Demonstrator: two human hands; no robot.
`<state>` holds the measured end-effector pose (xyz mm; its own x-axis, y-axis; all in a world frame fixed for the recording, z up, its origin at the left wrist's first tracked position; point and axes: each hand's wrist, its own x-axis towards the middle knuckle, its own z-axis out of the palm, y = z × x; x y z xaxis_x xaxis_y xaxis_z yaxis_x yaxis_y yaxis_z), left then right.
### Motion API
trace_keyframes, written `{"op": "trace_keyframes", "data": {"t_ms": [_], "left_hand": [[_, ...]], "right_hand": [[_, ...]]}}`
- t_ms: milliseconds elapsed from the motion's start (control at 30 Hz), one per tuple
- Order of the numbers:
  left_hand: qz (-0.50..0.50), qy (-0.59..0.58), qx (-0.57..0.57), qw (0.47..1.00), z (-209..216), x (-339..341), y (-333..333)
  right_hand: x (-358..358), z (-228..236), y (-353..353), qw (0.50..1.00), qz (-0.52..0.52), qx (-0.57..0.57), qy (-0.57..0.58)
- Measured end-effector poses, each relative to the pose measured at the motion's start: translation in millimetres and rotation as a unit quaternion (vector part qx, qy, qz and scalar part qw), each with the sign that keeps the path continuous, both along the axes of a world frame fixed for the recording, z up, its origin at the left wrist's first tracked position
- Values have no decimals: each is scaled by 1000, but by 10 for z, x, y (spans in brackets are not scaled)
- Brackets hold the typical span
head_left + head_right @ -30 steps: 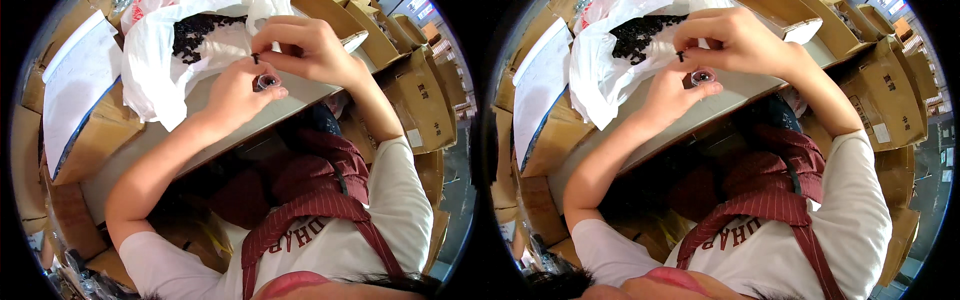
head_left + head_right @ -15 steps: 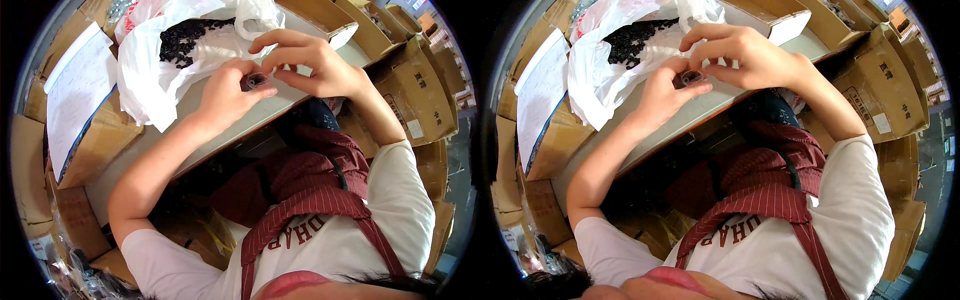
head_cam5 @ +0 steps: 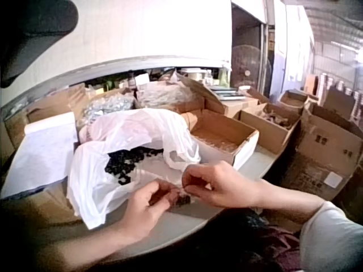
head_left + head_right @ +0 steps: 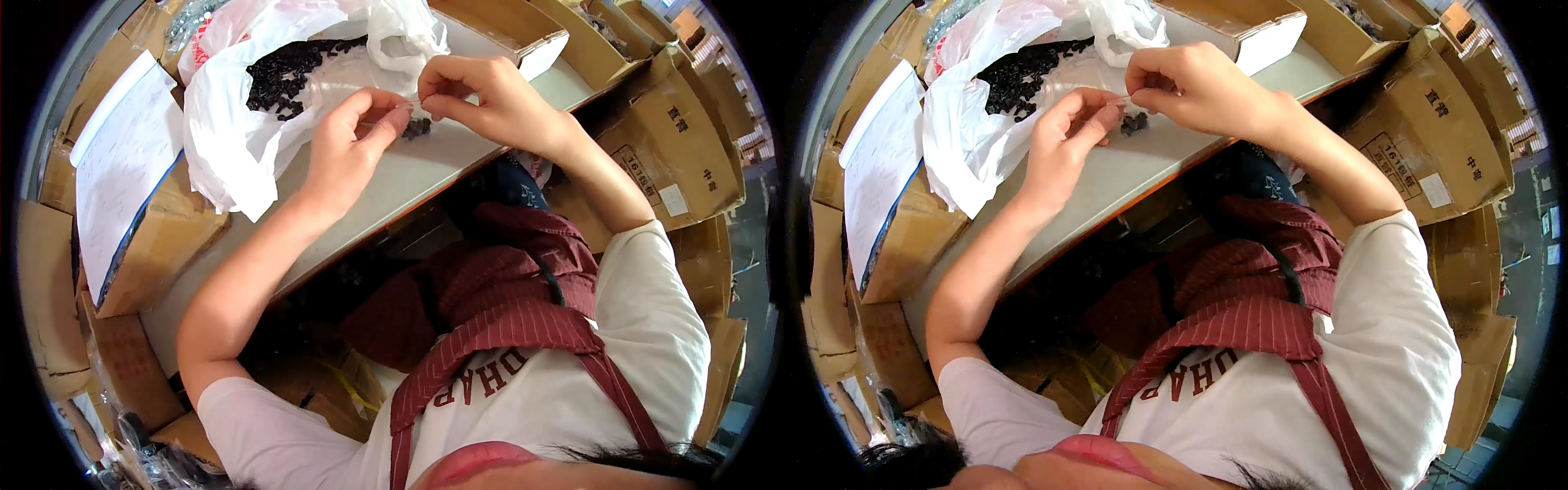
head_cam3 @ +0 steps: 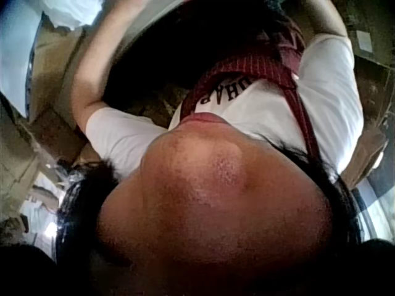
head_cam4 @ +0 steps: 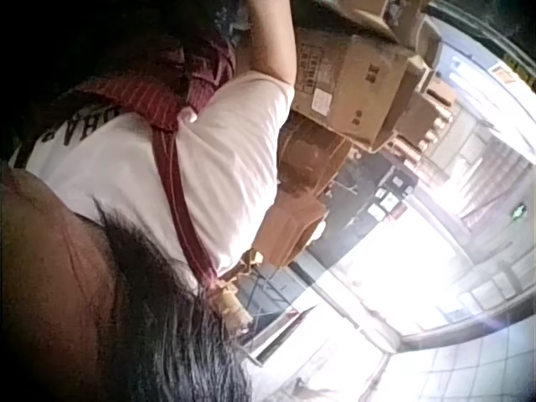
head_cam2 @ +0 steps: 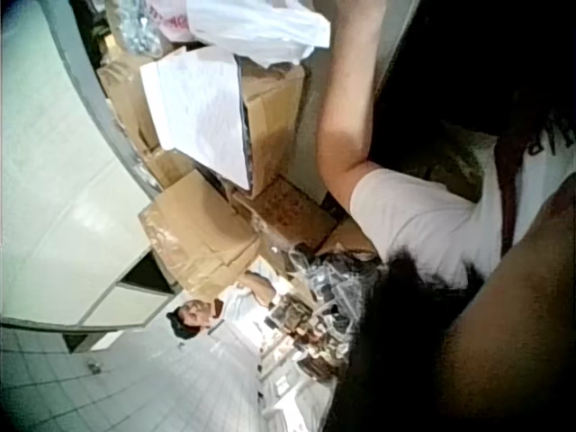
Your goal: Sorting small black fasteners or hardware from a large bag into smaller individual zip-lock bags.
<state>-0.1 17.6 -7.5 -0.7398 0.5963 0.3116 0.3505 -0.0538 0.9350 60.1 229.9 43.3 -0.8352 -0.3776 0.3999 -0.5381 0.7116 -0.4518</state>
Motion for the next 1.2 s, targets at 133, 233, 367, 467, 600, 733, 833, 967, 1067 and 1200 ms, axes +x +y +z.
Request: {"op": "trace_keyframes", "data": {"t_ms": [133,233,367,467,600,733,833,967,1067,1200], "left_hand": [[-25,-92,7,995,72,16,-16],[-40,-115,2,992,84,-2,-47],[-70,-70,-12,995,104,-26,-81],[-73,-80,-4,994,120,-17,-78],[-80,-74,-10,994,136,11,-96],[-104,-93,1,990,119,25,-89],[-106,-110,-5,988,78,-10,-93],[-110,-117,-5,987,204,24,-72],[-104,-120,0,987,166,-54,-56],[-99,-119,-1,988,118,-56,-51]], "right_hand": [[57,-75,-35,980,-28,-154,-124],[36,-173,-54,978,-17,-172,-120],[11,-200,-145,980,14,-146,-136],[38,-228,-181,979,14,-161,-126],[75,-263,-177,962,32,-212,-167],[175,-274,-219,931,18,-297,-214],[181,-360,-205,913,7,-349,-212],[289,-259,-210,902,2,-384,-197],[198,-371,-171,897,2,-399,-190],[208,-475,-119,897,-1,-411,-166]]}}
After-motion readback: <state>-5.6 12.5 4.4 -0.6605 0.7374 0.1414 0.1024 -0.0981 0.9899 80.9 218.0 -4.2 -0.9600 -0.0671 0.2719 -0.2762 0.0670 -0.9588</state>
